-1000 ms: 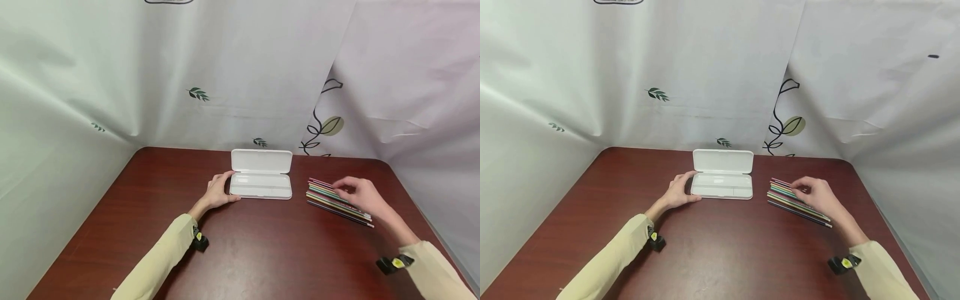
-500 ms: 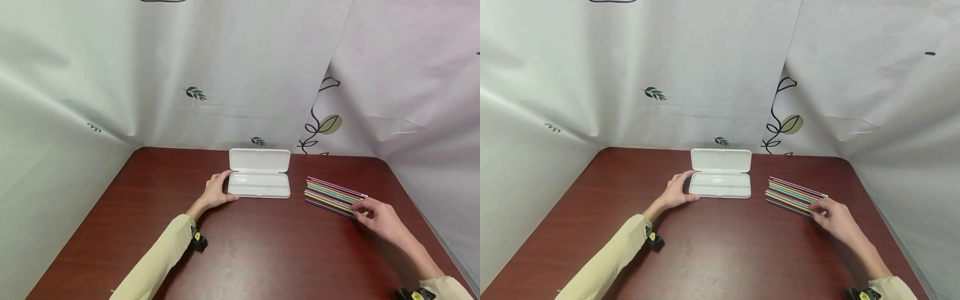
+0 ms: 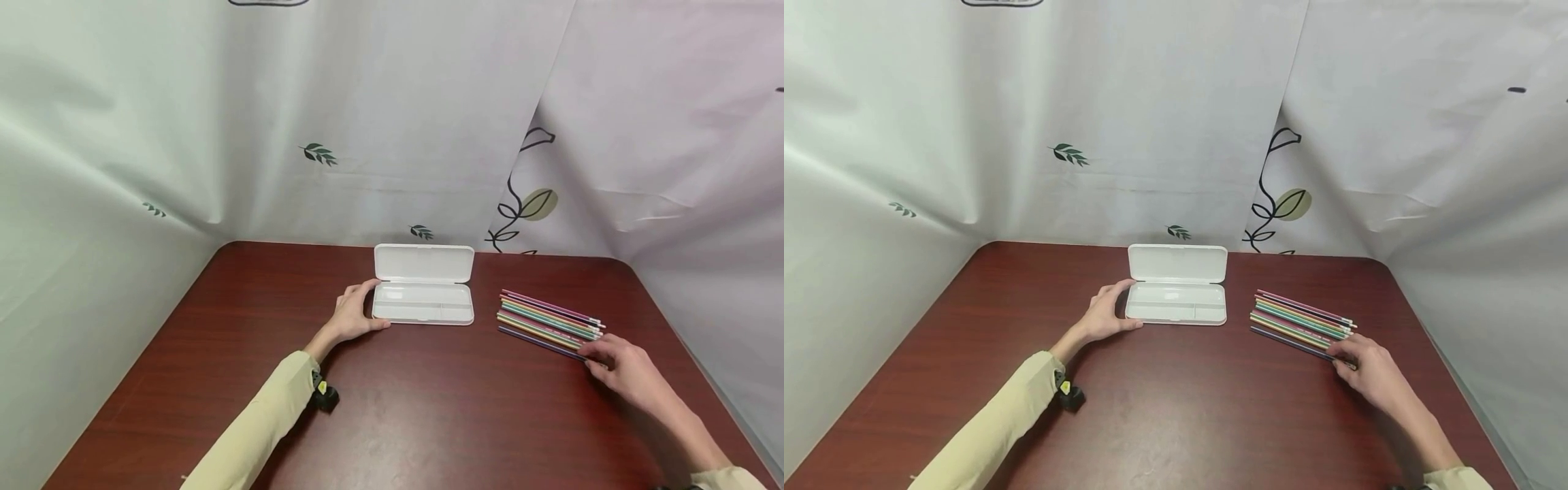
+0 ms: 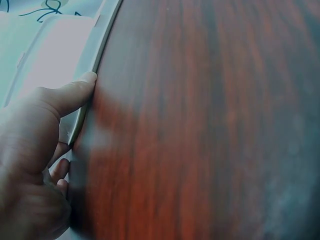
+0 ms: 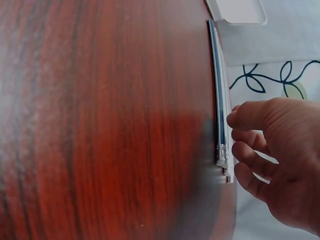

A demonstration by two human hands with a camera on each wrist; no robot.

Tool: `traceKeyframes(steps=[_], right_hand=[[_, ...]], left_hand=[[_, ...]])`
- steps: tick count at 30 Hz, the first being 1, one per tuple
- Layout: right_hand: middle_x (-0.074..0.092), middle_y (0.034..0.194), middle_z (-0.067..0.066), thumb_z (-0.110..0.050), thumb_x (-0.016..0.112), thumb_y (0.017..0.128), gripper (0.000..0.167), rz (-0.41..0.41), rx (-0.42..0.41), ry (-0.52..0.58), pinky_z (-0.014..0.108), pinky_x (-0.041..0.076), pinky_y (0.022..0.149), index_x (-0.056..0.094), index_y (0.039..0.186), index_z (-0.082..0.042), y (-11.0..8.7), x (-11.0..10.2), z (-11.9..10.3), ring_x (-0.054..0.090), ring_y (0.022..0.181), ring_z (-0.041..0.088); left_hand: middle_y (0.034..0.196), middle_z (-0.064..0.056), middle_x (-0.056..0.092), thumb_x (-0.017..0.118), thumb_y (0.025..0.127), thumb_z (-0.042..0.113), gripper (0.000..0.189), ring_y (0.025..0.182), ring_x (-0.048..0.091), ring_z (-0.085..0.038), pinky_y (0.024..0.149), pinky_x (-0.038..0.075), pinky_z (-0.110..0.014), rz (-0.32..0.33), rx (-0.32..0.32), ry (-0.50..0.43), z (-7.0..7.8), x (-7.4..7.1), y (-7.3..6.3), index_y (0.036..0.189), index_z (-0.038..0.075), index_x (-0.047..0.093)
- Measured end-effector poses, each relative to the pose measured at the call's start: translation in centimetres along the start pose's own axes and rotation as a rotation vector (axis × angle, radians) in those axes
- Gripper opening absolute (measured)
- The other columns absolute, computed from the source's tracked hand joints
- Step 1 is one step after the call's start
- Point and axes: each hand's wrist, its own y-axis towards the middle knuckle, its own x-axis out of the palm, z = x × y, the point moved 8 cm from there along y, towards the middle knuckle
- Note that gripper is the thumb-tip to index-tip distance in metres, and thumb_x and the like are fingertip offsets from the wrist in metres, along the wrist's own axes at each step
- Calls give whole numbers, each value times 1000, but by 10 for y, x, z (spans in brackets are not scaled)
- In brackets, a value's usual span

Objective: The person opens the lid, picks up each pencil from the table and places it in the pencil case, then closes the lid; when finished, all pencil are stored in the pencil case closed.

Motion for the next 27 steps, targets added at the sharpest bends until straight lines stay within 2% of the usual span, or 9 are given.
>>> traceKeyframes(steps=[14, 27], right_hand=[[62, 89, -3, 8, 82, 67, 32, -52, 37, -21, 31, 48, 58, 72, 88, -14, 1, 7, 3, 57, 71, 5], [63, 88, -2, 7, 80, 69, 29, -125, 55, -85, 33, 43, 57, 72, 89, -13, 4, 13, 1, 49, 67, 6]], left_hand=[[140, -14, 54, 89, 73, 30, 91, 135, 36, -34, 104, 26, -52, -2, -8, 0, -3, 2, 1, 149, 13, 42], [141, -13, 53, 89, 74, 31, 90, 136, 36, -33, 104, 27, -51, -3, -10, 7, -4, 3, 1, 149, 13, 42]])
